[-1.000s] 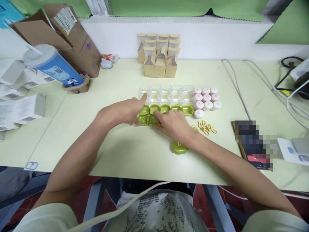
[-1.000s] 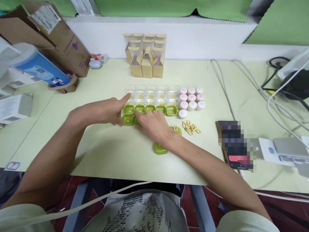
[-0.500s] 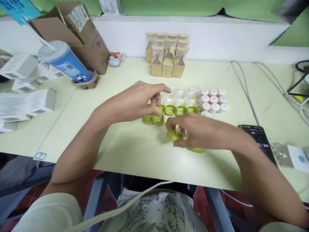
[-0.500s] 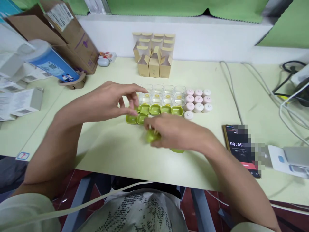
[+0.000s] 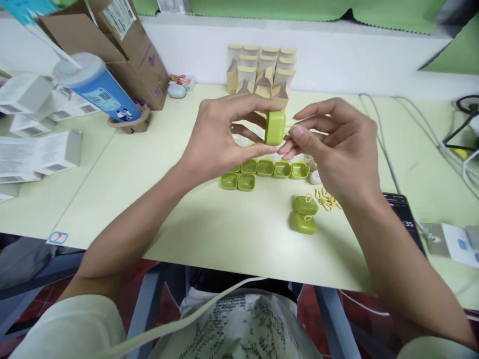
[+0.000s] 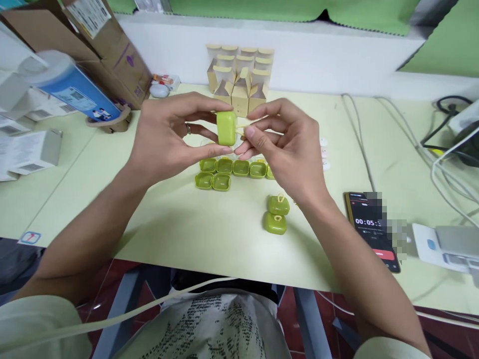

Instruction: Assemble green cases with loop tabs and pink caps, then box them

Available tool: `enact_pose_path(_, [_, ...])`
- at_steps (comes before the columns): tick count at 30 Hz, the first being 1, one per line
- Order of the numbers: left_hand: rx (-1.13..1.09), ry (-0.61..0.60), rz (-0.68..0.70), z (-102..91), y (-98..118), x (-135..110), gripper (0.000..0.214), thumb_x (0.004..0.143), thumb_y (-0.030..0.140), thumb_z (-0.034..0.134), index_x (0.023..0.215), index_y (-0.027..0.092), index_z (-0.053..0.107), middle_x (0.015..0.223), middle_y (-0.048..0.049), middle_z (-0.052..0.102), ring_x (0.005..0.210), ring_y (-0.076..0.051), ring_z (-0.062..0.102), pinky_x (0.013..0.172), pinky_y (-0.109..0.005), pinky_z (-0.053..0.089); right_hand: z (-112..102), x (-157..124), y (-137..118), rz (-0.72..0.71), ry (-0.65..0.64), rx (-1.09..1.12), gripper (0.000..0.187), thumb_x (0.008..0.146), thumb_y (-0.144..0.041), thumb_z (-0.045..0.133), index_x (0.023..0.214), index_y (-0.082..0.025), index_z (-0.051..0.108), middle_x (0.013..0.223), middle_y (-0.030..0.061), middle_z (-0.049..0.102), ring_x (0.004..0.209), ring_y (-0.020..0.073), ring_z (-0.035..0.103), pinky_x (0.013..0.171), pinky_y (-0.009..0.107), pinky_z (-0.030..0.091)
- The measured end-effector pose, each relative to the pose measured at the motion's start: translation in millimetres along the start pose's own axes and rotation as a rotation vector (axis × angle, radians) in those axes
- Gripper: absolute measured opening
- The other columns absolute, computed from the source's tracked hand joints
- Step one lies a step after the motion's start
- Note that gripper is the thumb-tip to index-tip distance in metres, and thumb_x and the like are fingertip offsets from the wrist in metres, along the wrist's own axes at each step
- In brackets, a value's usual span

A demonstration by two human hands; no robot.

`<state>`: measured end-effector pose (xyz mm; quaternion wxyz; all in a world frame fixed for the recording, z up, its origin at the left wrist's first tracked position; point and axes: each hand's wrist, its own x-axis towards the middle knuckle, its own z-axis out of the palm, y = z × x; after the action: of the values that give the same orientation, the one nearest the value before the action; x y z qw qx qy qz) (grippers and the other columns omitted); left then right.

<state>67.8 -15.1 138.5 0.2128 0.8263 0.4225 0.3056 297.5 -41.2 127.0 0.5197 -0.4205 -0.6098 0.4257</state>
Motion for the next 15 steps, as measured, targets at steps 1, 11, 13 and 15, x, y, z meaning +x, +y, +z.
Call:
enact_pose_path(1, [-0.024, 0.014, 0.011, 1.8, -2, 0, 0.056, 0.098, 0.048, 0.08, 0.15, 0.031, 0.067, 0.14, -0.0078, 0.079, 0.132, -0.03, 0.076, 0.099, -0.047, 0.071, -1, 1, 2, -0.003, 0.008, 0.002, 0.029, 0.09, -0.042, 0.095, 0.102, -0.027, 0.072, 0.086, -0.0002, 0.078, 0.077, 0.018, 0.078, 0.081, 0.037, 0.071])
enact_pose_path(11, [-0.216, 0.145, 0.151, 18.3, -11, 3, 0.046, 0.086, 0.041, 0.093, 0.129, 0.027, 0.082, 0.131, -0.0079, 0.083, 0.115, -0.029, 0.082, 0.097, -0.046, 0.073, 2, -1, 5, -0.109, 0.051, -0.031, 0.023, 0.091, -0.043, 0.095, 0.088, -0.025, 0.082, 0.075, 0.0013, 0.077, 0.066, 0.0195, 0.075, 0.073, 0.04, 0.07])
enact_pose_path(13, [-0.214, 0.125, 0.167, 19.4, -12, 2, 0.045, 0.087, 0.039, 0.092, 0.129, 0.026, 0.083, 0.13, -0.008, 0.083, 0.114, -0.029, 0.082, 0.098, -0.045, 0.073, 3, -1, 3, -0.118, 0.061, -0.053, 0.02, 0.09, -0.039, 0.096, 0.087, -0.025, 0.082, 0.074, 0.0014, 0.077, 0.066, 0.0201, 0.074, 0.072, 0.04, 0.07])
enact_pose_path(15, [-0.223, 0.112, 0.17, 22.3, -13, 2, 0.044, 0.088, 0.039, 0.091, 0.129, 0.024, 0.083, 0.129, -0.008, 0.084, 0.112, -0.027, 0.082, 0.097, -0.044, 0.073, 2, -2, 2, -0.106, 0.061, -0.081, 0.017, 0.089, -0.036, 0.096, 0.086, -0.025, 0.083, 0.075, 0.0017, 0.077, 0.066, 0.0205, 0.074, 0.072, 0.041, 0.071])
